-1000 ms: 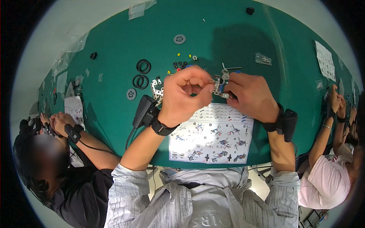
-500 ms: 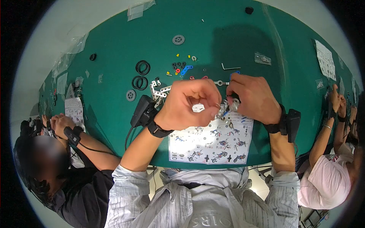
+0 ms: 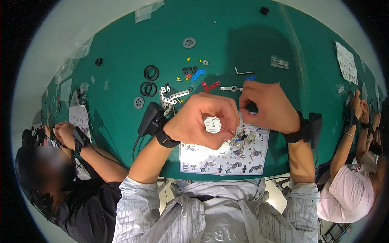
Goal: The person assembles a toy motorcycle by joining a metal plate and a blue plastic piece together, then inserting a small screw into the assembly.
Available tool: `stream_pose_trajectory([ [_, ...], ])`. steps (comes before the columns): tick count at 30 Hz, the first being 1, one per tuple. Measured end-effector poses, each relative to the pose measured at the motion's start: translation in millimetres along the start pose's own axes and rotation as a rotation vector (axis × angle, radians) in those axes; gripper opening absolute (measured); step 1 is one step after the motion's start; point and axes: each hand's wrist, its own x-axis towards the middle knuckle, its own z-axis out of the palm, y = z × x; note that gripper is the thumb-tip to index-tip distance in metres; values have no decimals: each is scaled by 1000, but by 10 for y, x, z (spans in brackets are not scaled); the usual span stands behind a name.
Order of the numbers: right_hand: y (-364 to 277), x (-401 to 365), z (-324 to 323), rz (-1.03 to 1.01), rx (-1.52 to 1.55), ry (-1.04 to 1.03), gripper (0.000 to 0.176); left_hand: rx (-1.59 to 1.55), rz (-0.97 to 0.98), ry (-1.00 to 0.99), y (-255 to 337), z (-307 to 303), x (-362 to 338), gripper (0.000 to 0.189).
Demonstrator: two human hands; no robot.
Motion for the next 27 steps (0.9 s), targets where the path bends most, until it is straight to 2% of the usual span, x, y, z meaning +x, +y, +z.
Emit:
stream_pose_trajectory([
  [4,-124,-2,-159,109,319,165,16,379,54,-2,86,-20,50,15],
  [7,-86,-20,-179,50,495,275,17,757,224,67,59,9,55,18],
  [10,-142,-28,-247,-64,423,175,18,1102,383,84,69,10,48,22],
  [17,-246,-20,-106,-172,43,271,18,1349,513,92,28,-5,43,25],
  [27,-243,-28,-88,-182,-124,258,19,1420,513,82,-22,-28,36,23],
])
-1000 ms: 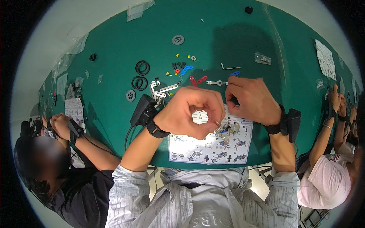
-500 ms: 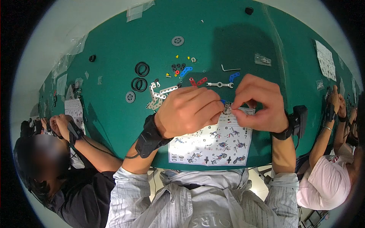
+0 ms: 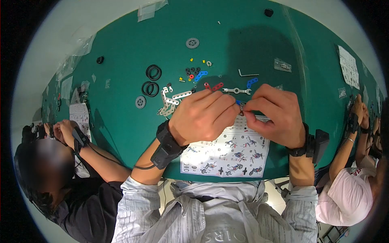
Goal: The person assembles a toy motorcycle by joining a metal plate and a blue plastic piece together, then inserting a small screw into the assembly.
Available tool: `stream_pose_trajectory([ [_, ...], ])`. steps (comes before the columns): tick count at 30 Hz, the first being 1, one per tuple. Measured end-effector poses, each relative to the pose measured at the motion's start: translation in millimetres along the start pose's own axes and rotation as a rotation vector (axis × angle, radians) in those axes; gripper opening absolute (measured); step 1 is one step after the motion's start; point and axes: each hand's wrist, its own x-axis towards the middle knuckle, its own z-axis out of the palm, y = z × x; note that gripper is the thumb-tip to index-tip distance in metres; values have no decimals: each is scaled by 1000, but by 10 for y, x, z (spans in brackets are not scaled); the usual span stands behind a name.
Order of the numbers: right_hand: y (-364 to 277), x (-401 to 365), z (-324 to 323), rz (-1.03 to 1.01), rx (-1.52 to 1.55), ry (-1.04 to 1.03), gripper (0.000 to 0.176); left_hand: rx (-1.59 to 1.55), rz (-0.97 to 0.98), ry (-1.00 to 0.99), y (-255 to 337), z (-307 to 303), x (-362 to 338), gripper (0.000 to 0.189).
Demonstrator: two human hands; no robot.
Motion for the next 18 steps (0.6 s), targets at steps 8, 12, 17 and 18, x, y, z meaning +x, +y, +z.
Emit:
stream_pose_trajectory([
  [8,-3,2,18,-45,-40,-1,19,9,16,-5,-14,-1,-12,23],
  [12,-10,9,-9,-48,-53,-32,19,23,27,3,-9,18,-13,22],
  [17,2,2,-17,-77,-79,-60,20,19,27,-15,1,1,-4,23],
  [18,5,1,-21,-85,-80,-71,20,16,26,-23,5,-9,-1,23],
])
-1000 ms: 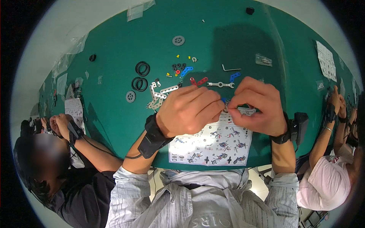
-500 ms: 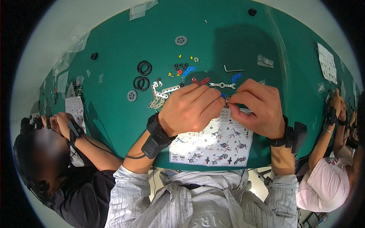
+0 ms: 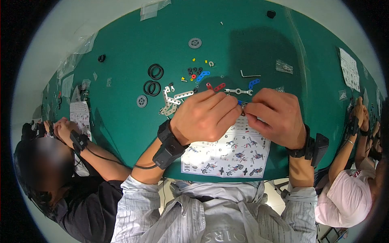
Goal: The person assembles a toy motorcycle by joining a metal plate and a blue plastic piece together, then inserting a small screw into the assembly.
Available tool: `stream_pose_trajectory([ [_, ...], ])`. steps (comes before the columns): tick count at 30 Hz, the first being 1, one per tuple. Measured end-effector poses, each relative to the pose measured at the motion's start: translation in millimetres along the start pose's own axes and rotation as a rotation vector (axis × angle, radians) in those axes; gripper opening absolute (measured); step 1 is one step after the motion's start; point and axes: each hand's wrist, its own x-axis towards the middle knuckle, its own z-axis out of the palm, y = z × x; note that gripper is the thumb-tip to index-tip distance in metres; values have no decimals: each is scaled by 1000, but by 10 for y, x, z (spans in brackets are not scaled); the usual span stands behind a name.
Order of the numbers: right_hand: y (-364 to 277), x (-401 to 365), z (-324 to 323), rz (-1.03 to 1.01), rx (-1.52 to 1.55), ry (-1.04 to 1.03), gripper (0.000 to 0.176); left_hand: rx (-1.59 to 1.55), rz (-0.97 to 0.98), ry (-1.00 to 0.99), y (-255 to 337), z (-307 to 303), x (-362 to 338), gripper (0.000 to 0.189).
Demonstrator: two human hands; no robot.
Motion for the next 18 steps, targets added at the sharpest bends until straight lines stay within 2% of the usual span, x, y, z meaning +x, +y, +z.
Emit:
stream_pose_trajectory([
  [8,19,-8,10,-46,-15,-4,24,22,3,4,14,1,-10,24],
  [18,40,-14,74,86,32,-85,21,-4,-46,-75,-38,83,-51,23],
])
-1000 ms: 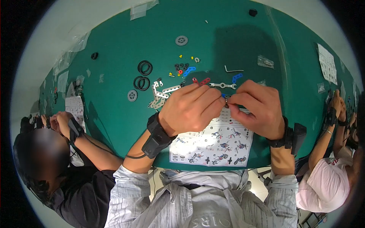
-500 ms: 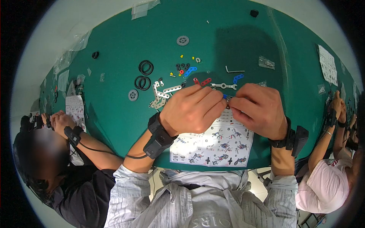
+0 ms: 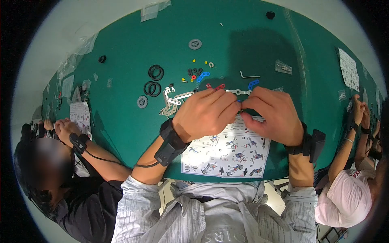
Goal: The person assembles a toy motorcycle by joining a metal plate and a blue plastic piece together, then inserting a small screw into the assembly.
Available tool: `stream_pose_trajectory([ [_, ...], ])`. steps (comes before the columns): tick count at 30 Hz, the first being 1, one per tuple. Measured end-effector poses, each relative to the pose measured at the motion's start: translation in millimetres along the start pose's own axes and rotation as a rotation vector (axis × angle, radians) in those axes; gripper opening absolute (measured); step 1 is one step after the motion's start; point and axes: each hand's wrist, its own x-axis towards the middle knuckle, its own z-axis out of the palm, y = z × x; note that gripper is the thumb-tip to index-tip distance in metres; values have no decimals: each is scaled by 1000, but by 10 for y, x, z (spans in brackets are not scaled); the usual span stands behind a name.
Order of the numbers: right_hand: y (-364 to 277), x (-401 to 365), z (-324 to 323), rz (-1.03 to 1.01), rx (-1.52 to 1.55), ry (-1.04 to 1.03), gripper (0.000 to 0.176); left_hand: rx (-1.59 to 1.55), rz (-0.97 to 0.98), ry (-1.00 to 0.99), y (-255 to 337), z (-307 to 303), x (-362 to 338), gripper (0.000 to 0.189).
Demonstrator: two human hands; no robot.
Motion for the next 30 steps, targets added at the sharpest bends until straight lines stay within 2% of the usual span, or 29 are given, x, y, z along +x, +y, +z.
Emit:
stream_pose_trajectory([
  [11,127,-28,8,86,185,-117,13,13,-25,-90,21,12,13,22],
  [14,137,-19,17,51,132,-134,13,8,-30,-93,23,28,0,22],
  [20,178,-23,47,70,283,-53,14,-3,-31,-67,7,31,-7,21],
  [23,134,12,-33,255,388,-29,14,-15,-38,-50,2,30,-11,22],
  [26,214,18,-26,374,281,68,14,-28,-44,-39,-11,37,-17,23],
  [30,368,-58,64,400,127,51,13,-60,-53,6,-9,19,-1,23],
])
